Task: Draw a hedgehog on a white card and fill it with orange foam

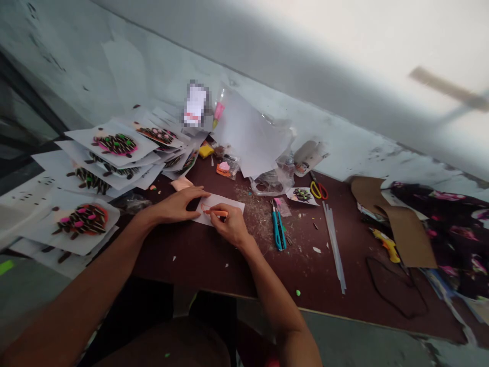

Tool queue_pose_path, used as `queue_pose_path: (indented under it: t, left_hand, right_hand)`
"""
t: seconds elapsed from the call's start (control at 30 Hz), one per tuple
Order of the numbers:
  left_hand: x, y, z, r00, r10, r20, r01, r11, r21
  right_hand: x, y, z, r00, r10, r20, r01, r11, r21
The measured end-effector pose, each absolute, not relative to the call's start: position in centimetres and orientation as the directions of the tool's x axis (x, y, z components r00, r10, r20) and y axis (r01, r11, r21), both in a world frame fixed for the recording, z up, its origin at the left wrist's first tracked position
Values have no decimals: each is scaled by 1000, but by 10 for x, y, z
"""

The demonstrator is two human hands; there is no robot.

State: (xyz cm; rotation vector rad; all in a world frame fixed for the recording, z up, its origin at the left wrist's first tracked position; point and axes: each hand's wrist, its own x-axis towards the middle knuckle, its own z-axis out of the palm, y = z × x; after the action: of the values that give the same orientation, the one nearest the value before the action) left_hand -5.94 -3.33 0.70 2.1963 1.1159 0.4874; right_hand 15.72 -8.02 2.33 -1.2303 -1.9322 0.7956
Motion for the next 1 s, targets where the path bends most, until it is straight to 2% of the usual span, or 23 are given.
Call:
queue_pose_path:
  t: [0.2,0.73,1.0]
  left_hand:
    - [-59,-34,7,582,808,88,570,-483,665]
    - [-58,-34,3,555,829,66,615,-463,638]
    - [-59,-34,1,544,835,82,614,-463,640]
  right_hand:
    - [158,-82,24,-293,933,209,498,335,-800]
    - [163,-80,25,-147,952,270,470,307,-827]
    - [155,-75,18,-209,945,253,476,324,-818]
